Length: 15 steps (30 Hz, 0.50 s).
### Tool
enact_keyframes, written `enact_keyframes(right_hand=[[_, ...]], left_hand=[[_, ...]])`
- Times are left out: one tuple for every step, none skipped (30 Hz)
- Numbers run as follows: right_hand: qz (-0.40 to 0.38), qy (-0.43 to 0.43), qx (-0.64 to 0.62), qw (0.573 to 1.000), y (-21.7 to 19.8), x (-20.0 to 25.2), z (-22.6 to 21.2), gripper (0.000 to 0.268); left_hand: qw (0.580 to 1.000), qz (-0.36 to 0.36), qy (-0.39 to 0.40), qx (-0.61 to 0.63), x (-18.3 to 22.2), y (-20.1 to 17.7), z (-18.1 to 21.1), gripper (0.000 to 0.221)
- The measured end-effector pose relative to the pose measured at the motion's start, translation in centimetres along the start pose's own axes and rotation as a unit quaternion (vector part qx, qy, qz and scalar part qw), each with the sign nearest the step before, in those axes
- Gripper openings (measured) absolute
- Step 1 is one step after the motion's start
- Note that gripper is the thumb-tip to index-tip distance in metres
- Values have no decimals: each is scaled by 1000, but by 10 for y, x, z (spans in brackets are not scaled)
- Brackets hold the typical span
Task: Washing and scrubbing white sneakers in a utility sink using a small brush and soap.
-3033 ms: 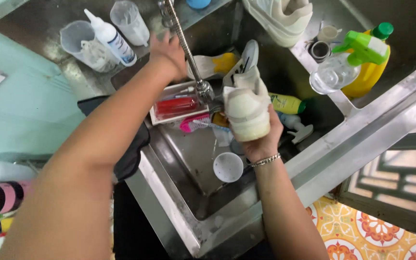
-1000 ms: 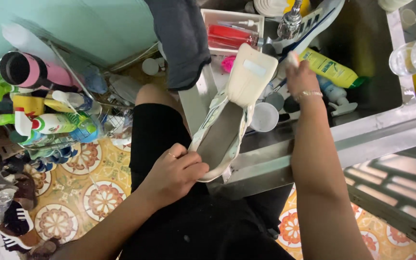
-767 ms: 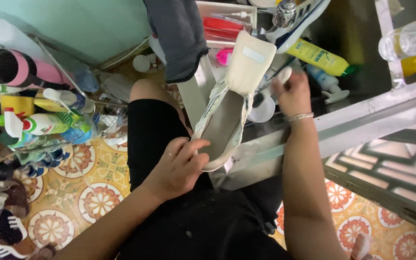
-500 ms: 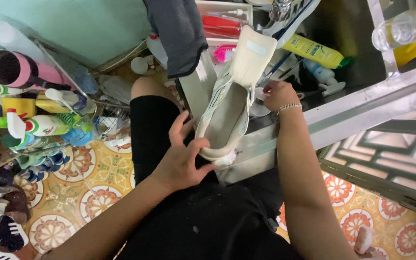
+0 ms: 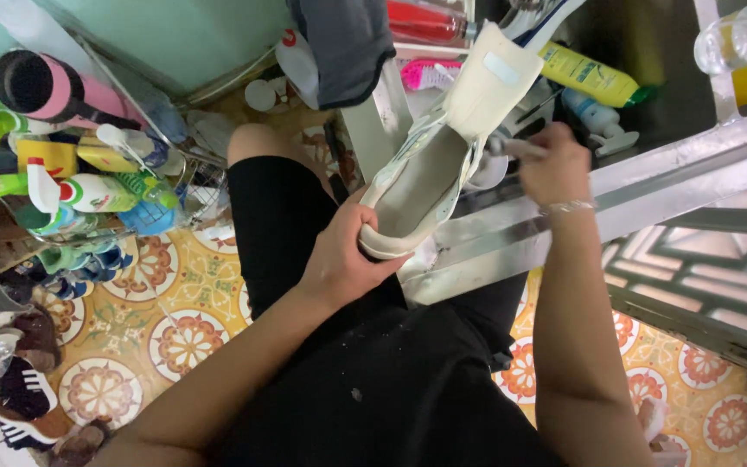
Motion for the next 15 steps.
enact_keyframes(right_hand=[[-1, 3, 1, 1000, -10, 10, -4, 19], [19, 38, -98, 994, -21, 17, -7, 17], [39, 73, -197, 977, -33, 25, -9, 18], [42, 73, -196, 977, -39, 35, -20, 18], [43, 116, -325, 937, -43, 46, -29, 27], [45, 157, -449, 879, -46, 58, -38, 37], [49, 158, -450, 878, -44, 69, -30, 37], [26, 167, -507, 845, -40, 81, -23, 41], [4, 174, -562, 809, -36, 93, -16, 46], [13, 175, -563, 808, -32, 100, -19, 46], [-1, 172, -578, 797, -27, 107, -22, 46], [-13, 168, -593, 788, -23, 113, -25, 47], [-3, 168, -593, 787, -19, 120, -24, 47], [6, 164, -584, 795, -14, 125, -23, 44], [16, 159, -574, 803, -9, 130, -23, 41]], left_hand=[[1000, -2, -2, 1, -1, -4, 4, 56], [999, -18, -41, 8, -5, -6, 6, 57], [996, -35, -79, 14, -9, -8, 8, 58], [996, -36, -77, 15, -11, -9, 13, 58], [986, -41, -118, 111, -12, -8, 16, 56], [965, -48, -159, 205, -13, -8, 20, 54], [965, -52, -157, 205, -12, -4, 19, 54], [940, -61, -187, 279, -10, 2, 17, 52], [908, -70, -217, 350, -8, 8, 15, 50], [908, -78, -214, 350, -7, 10, 14, 50], [909, -92, -218, 344, -5, 12, 13, 51], [909, -105, -220, 339, -4, 16, 13, 52], [908, -114, -216, 340, -1, 16, 13, 52], [906, -126, -223, 336, 1, 17, 11, 53], [904, -139, -230, 333, 2, 16, 9, 54]])
Point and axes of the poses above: each hand's wrist, its own x-axis away from the middle knuckle, its own y-axis out of the palm, z = x × y, the point moved 3 cm from there along -x, towards the middle knuckle, and after that the axes turned 15 degrees about -x, right-handed, at the moved point
